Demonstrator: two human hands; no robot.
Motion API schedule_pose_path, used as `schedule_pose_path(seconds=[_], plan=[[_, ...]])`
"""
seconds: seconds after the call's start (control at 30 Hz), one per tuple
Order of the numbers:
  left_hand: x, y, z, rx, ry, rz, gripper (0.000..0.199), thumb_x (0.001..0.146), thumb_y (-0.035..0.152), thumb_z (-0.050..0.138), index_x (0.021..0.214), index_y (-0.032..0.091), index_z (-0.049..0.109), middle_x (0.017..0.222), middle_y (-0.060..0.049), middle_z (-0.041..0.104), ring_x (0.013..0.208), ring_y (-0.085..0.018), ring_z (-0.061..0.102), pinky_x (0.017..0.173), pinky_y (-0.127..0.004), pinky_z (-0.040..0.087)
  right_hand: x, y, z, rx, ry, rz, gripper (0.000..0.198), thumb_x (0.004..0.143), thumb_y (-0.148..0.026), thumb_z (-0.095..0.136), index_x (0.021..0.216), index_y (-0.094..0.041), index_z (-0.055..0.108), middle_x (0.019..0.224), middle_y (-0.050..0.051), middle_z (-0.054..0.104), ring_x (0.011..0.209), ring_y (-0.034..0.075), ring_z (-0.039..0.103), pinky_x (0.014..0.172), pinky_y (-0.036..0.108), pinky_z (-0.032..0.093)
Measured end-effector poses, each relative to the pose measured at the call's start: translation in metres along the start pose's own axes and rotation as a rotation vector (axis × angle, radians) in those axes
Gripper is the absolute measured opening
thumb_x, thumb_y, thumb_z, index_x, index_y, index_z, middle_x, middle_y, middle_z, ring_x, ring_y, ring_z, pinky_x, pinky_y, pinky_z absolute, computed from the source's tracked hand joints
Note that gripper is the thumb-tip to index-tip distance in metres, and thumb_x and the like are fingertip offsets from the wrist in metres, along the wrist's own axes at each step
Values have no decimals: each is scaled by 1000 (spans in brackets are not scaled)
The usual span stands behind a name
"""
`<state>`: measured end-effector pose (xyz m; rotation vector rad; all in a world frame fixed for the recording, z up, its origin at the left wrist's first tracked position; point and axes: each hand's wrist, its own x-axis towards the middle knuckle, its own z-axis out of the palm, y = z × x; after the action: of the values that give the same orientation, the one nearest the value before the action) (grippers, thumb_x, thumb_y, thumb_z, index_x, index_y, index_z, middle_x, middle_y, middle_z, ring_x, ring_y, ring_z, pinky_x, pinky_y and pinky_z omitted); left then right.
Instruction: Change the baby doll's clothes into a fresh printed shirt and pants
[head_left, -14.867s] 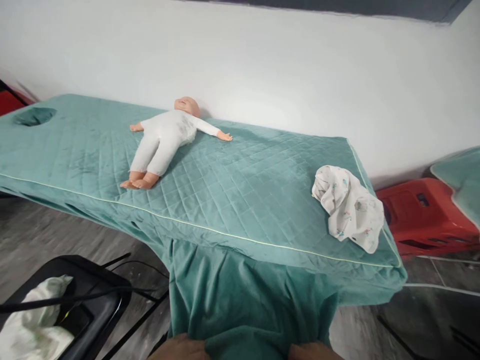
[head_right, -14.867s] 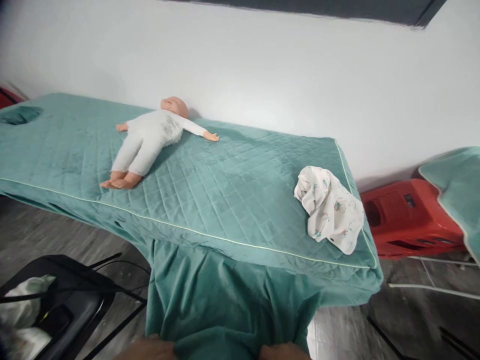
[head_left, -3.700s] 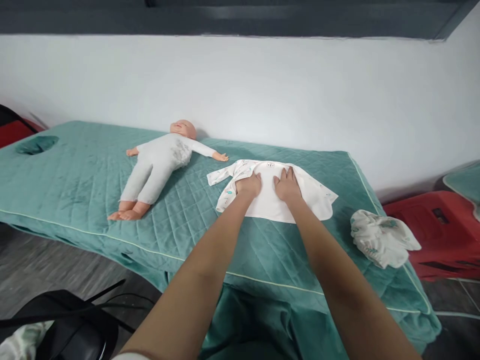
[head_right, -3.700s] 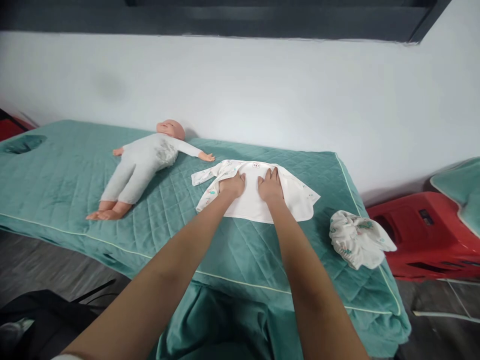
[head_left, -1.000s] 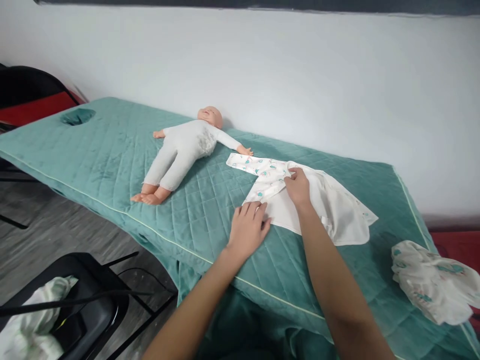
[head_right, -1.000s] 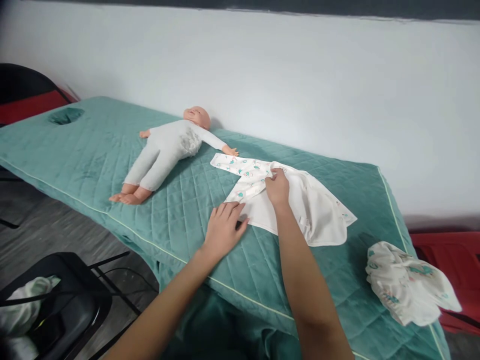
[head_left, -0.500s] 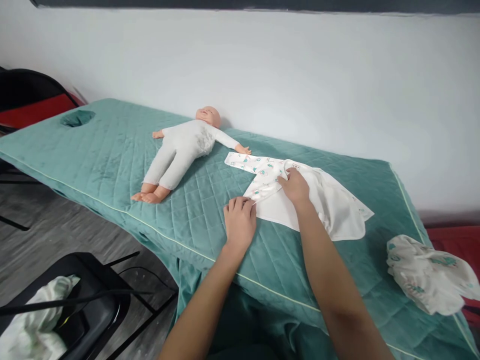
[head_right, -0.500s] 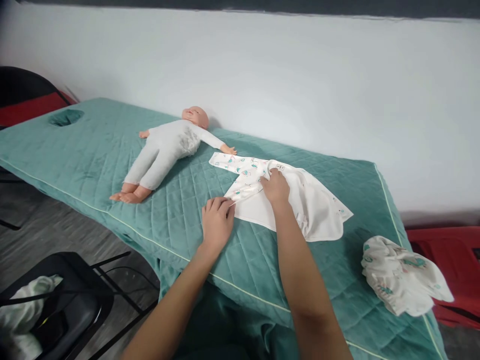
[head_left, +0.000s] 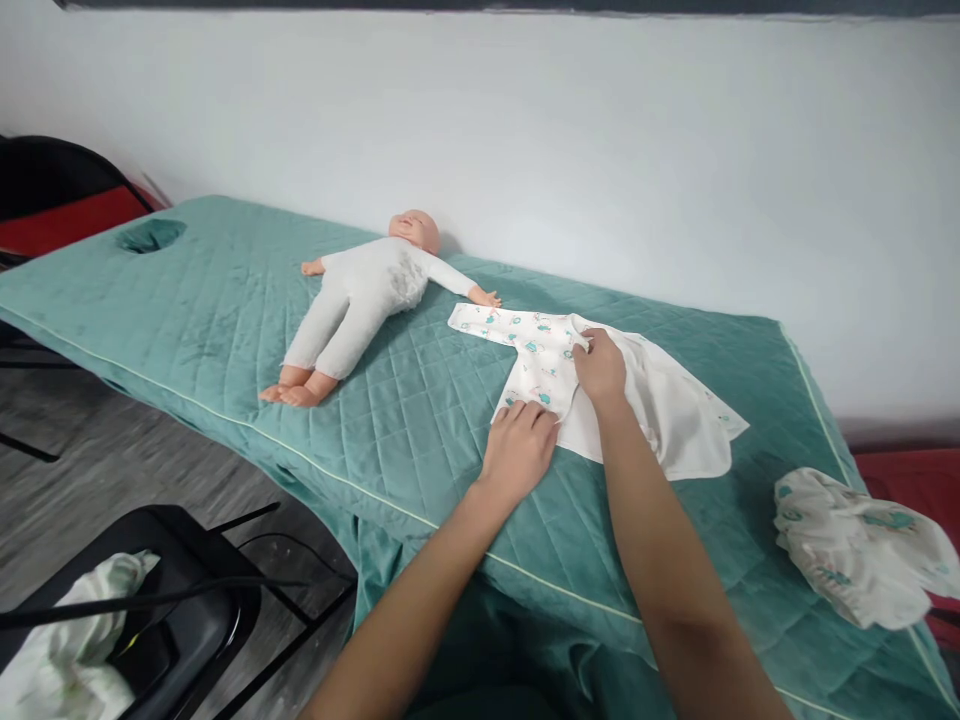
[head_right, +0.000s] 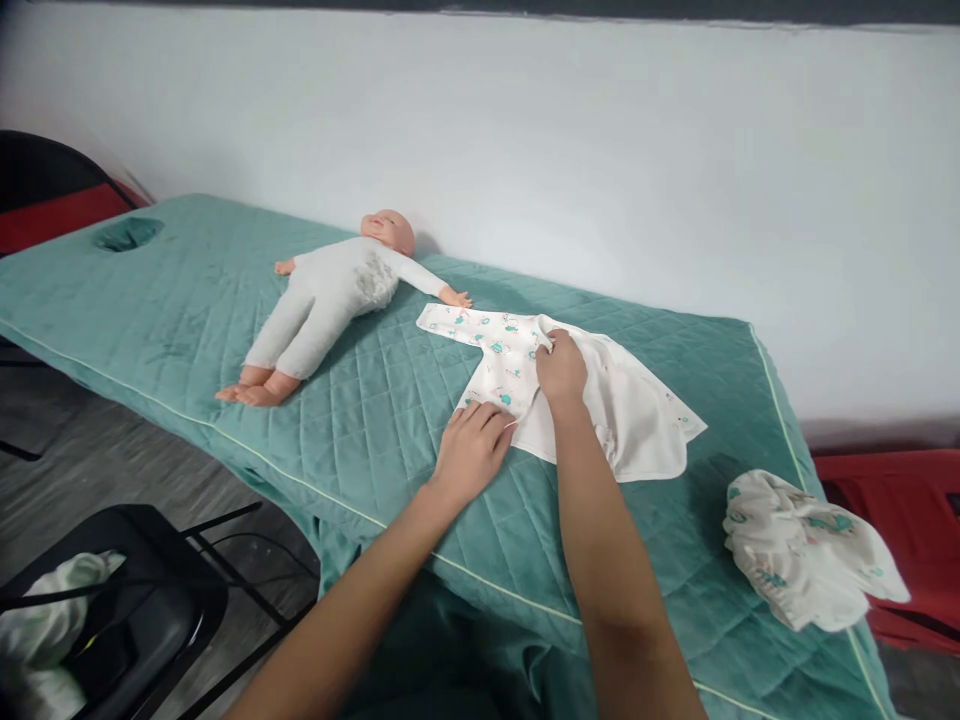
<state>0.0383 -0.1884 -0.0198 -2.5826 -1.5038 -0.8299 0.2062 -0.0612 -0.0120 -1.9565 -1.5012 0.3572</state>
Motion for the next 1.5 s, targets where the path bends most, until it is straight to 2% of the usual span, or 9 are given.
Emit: schedule_pose_path(seconds=[0.2,0.5,0.7,0.77,0.87,1.0,1.13,1.3,1.5], plan=[[1,-6,2,-144,-4,-80,27,104,31,44,98,20,68,99,-4,69,94,-20,60,84,-36,47,2,3,3,-19,30,0,34,89,-27,47,121,-22,59,104,7,67,95,24,61,84,36,45],[0,0,2,21,-12,43,27,104,30,42,95,20,66,95,-4,69,92,-21,59,77,-38,41,2,5,5,-124,-15,9,35,88,-26,49,121,-22,58,108,8,67,99,25,60,86,37,45],[-2,2,-1,58,-2,-164,20,98,38,55,107,23,65,115,-8,66,106,-26,56,79,-43,39,2,7,2,-184,-2,13,38,88,-26,48,125,-21,59,114,10,68,107,29,60,95,43,45],[-3,2,-1,75,-26,-183,17,94,33,61,107,23,65,117,-9,65,107,-28,55,80,-44,39,2,7,0,-179,28,-50,41,87,-22,47,125,-18,60,121,13,66,115,32,57,99,46,44],[-4,1,0,97,-56,-165,13,91,23,60,103,23,66,110,-9,65,100,-28,55,77,-44,40,-2,2,-2,-123,67,-292,46,87,-13,41,128,-15,61,135,15,59,129,30,50,109,45,39],[-4,-1,1,70,-70,-125,17,91,20,59,105,24,67,106,-9,64,99,-27,55,78,-43,42,-8,-10,7,-100,-156,-627,47,98,-23,36,141,-15,54,157,11,45,146,23,37,122,42,27],[-3,-1,1,59,-72,-136,17,92,20,57,106,23,68,105,-8,64,99,-26,55,78,-42,43,-7,-14,20,-268,-367,-557,56,103,-42,34,151,-14,43,165,12,30,154,27,25,124,53,17],[-4,0,2,73,-59,-147,14,93,23,58,103,23,68,104,-7,65,98,-26,55,77,-42,42,1,-13,24,-349,-332,-421,61,104,-45,32,155,-11,35,167,16,22,156,27,18,125,54,15],[-2,-1,3,84,-47,-142,14,93,22,57,103,23,67,103,-8,66,99,-27,56,78,-42,42,-21,-25,21,-327,-399,-641,59,104,-39,33,154,-9,38,165,17,27,155,28,23,126,51,14]])
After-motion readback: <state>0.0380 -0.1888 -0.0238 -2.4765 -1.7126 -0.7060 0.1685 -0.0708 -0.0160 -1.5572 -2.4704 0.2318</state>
